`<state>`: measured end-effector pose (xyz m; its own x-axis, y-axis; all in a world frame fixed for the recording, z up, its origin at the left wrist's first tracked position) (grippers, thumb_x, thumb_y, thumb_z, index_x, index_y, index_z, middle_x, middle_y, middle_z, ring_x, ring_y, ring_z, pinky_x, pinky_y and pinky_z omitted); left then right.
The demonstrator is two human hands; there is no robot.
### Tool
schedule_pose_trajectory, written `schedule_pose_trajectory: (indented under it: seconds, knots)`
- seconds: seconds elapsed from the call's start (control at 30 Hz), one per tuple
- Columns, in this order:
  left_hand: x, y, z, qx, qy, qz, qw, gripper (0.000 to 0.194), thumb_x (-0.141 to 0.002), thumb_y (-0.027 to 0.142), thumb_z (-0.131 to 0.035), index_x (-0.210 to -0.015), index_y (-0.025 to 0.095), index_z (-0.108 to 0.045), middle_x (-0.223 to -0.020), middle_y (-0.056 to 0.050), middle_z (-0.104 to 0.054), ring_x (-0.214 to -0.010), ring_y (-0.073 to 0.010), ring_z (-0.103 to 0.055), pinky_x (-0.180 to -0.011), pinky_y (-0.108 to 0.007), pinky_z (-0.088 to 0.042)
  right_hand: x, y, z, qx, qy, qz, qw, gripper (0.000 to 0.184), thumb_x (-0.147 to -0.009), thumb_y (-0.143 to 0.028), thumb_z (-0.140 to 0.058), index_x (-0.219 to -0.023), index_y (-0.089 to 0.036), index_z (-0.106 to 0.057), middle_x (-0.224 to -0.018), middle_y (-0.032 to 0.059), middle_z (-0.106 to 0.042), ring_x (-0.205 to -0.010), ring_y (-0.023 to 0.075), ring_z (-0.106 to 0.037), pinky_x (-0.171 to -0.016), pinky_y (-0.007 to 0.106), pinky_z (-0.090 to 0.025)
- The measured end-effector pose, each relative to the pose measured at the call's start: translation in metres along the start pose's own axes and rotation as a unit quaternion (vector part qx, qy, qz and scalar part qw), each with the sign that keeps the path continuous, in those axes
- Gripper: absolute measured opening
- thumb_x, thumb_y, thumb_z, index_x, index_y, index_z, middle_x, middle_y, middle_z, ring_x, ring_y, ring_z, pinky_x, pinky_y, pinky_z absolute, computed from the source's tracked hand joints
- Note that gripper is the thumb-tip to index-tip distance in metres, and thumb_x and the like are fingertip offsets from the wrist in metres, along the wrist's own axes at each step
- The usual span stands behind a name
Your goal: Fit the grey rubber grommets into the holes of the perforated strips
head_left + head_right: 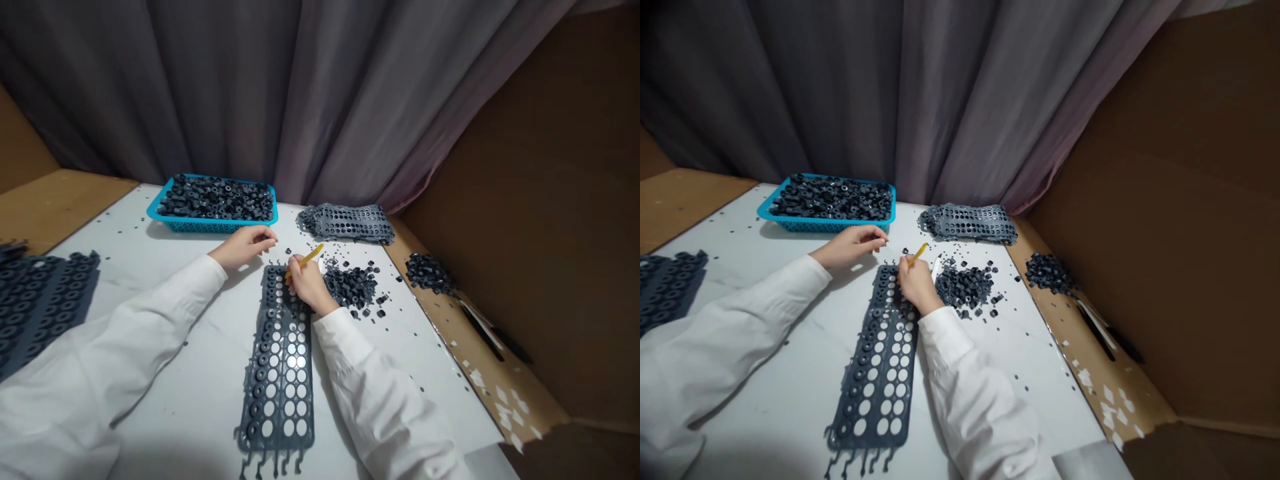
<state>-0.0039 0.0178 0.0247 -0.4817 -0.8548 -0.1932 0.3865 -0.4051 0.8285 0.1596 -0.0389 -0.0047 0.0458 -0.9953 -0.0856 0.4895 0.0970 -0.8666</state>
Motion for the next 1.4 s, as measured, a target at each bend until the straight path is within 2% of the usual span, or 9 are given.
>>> schedule_pose_trajectory:
  seconds: [0.17, 0.37, 0.67, 0.87, 0.97, 1.07, 1.13, 1.23, 1.4]
  knots:
    - [0.003, -0.007, -0.018, -0.036, -0.08, -0.008, 0.996, 0.026, -0.079, 0.029, -0.048, -0.092, 0.013, -0.063, -0.074, -0.002, -0.063, -0.064, -0.0142, -0.055, -0.061, -0.024, -0.042, -0.003, 0.008, 0.004, -0.097, 0.062, -0.054, 0.992, 0.028, -0.087, -0.035, -0.033, -0.068, -0.02, -0.046, -0.048, -0.0029, -0.053, -0.039, 0.0122, -0.051, -0.042, 0.022, -0.041]
    - [0.005, -0.007, -0.031, -0.203, -0.079, -0.106, 0.97, 0.019, -0.078, 0.019, -0.049, -0.085, 0.013, -0.066, -0.084, -0.008, -0.062, -0.083, -0.0181, -0.056, -0.079, -0.028, -0.041, -0.004, 0.013, 0.0, -0.109, 0.045, -0.065, 0.991, 0.029, -0.087, -0.038, -0.034, -0.068, -0.02, -0.047, -0.049, -0.0022, -0.055, -0.041, 0.0126, -0.053, -0.042, 0.023, -0.043]
    - [0.006, -0.002, -0.034, -0.255, -0.133, -0.122, 0.95, 0.014, -0.074, 0.018, -0.055, -0.085, 0.014, -0.064, -0.085, -0.006, -0.058, -0.081, -0.0185, -0.056, -0.075, -0.027, -0.042, -0.003, 0.007, -0.003, -0.028, 0.036, 0.019, 0.999, 0.03, -0.089, -0.034, -0.032, -0.065, -0.021, -0.045, -0.05, -0.0025, -0.053, -0.044, 0.0119, -0.051, -0.049, 0.022, -0.04]
    - [0.01, 0.0, -0.047, -0.321, -0.125, -0.121, 0.931, 0.019, -0.085, 0.015, -0.041, -0.086, 0.01, -0.059, -0.084, -0.01, -0.058, -0.079, -0.0196, -0.056, -0.075, -0.029, -0.042, -0.002, 0.003, -0.006, 0.057, 0.053, 0.045, 0.996, 0.026, -0.089, -0.027, -0.033, -0.065, -0.022, -0.042, -0.052, -0.0015, -0.05, -0.05, 0.0136, -0.05, -0.052, 0.023, -0.038]
    - [0.009, 0.003, -0.042, -0.265, -0.081, -0.122, 0.953, 0.019, -0.086, 0.018, -0.041, -0.083, 0.011, -0.058, -0.083, -0.009, -0.059, -0.08, -0.0188, -0.056, -0.076, -0.029, -0.042, -0.003, 0.007, -0.007, 0.057, 0.055, 0.043, 0.996, 0.026, -0.089, -0.028, -0.032, -0.066, -0.022, -0.042, -0.053, -0.001, -0.051, -0.05, 0.0138, -0.05, -0.052, 0.024, -0.039]
    - [0.004, 0.008, -0.02, -0.155, 0.059, -0.083, 0.983, 0.017, -0.084, 0.025, -0.046, -0.082, 0.013, -0.058, -0.081, -0.005, -0.06, -0.077, -0.0166, -0.055, -0.074, -0.028, -0.042, -0.004, 0.013, -0.006, 0.026, 0.061, 0.032, 0.997, 0.029, -0.089, -0.031, -0.03, -0.066, -0.021, -0.044, -0.053, -0.0015, -0.051, -0.049, 0.0127, -0.051, -0.052, 0.023, -0.039]
    - [0.001, 0.008, -0.006, -0.065, 0.106, -0.026, 0.992, 0.018, -0.08, 0.03, -0.049, -0.082, 0.014, -0.057, -0.074, -0.002, -0.059, -0.067, -0.0144, -0.053, -0.066, -0.026, -0.043, -0.004, 0.014, -0.006, -0.008, 0.053, 0.021, 0.998, 0.03, -0.089, -0.034, -0.03, -0.067, -0.02, -0.046, -0.052, -0.0021, -0.052, -0.048, 0.0118, -0.051, -0.051, 0.022, -0.04]
    - [-0.001, 0.0, -0.003, 0.119, 0.046, 0.094, 0.987, 0.018, -0.073, 0.025, -0.051, -0.087, 0.014, -0.054, -0.064, 0.001, -0.054, -0.053, -0.0107, -0.049, -0.052, -0.022, -0.04, -0.003, 0.012, -0.004, -0.066, 0.053, -0.008, 0.996, 0.031, -0.088, -0.037, -0.032, -0.068, -0.02, -0.047, -0.052, -0.0031, -0.053, -0.043, 0.0105, -0.05, -0.046, 0.021, -0.04]
    - [0.004, -0.017, -0.02, 0.3, -0.005, 0.237, 0.924, 0.023, -0.06, 0.012, -0.045, -0.081, 0.013, -0.056, -0.062, -0.002, -0.055, -0.052, -0.0096, -0.05, -0.048, -0.021, -0.038, -0.001, 0.005, -0.007, -0.125, 0.04, -0.025, 0.991, 0.028, -0.088, -0.037, -0.034, -0.07, -0.02, -0.048, -0.052, -0.0029, -0.055, -0.042, 0.0106, -0.052, -0.043, 0.02, -0.041]
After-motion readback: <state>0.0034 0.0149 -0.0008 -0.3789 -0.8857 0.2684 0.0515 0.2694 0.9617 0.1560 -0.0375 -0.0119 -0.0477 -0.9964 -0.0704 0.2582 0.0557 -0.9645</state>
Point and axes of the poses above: each hand's wrist, its own x-axis away from the middle knuckle, its own z-axis out of the back of the hand, y = z × x, the point moved 2 cm from there along -x, towards the middle knuckle
